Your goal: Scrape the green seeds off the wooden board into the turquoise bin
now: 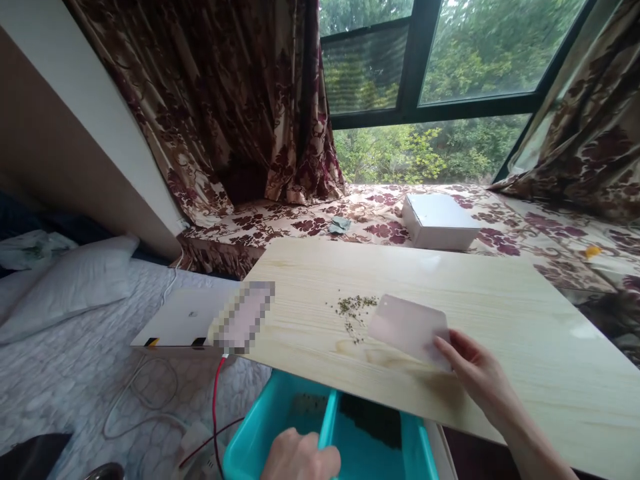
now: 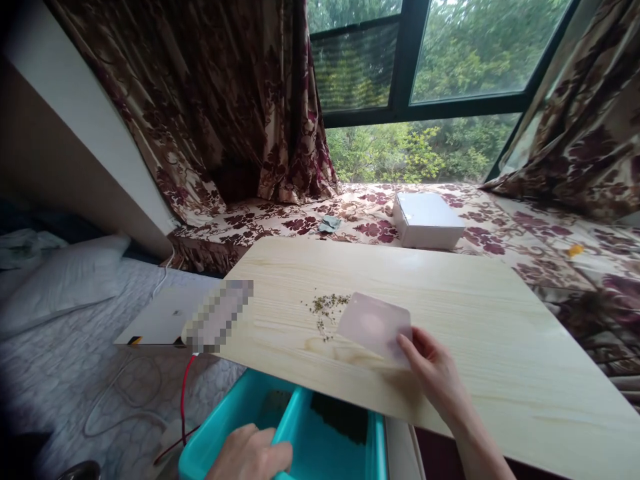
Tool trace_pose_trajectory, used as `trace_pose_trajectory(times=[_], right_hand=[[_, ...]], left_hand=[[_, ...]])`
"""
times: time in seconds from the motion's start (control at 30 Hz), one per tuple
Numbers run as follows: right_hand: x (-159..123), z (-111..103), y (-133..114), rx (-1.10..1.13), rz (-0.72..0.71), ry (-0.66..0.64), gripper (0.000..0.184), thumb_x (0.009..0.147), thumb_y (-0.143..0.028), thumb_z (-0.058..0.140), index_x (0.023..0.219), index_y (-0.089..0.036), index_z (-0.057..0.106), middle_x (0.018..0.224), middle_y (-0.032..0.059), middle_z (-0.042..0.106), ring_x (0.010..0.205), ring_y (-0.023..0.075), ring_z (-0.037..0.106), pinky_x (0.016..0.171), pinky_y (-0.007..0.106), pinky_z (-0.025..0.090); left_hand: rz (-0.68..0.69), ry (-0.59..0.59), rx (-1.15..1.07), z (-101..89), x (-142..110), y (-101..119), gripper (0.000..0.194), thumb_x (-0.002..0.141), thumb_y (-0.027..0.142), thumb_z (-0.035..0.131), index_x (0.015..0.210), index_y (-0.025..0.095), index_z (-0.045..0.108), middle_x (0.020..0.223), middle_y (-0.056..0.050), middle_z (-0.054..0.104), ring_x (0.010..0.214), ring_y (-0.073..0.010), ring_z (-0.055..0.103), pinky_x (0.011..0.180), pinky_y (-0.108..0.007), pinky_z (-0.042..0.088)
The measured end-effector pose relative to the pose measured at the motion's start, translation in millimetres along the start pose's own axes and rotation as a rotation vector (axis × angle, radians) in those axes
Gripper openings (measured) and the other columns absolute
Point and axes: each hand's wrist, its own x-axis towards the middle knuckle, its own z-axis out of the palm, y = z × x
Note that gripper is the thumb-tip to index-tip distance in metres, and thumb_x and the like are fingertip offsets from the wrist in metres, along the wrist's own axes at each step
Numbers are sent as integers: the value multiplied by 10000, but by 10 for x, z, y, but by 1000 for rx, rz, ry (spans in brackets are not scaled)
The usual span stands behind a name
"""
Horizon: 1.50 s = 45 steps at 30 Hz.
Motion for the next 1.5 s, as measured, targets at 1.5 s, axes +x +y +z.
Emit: trace_pose_trajectory(times=[1.5], right_hand=[[-93,105,-227,-35,-15,-135,392,600,-575,736,734,-208,707,708,57,727,655,208,662,547,254,521]], left_hand=[[7,4,-31,-18,-65,-104,358,776,599,603,830,252,674,770,-62,660,709,-287,611,627,-341,426]])
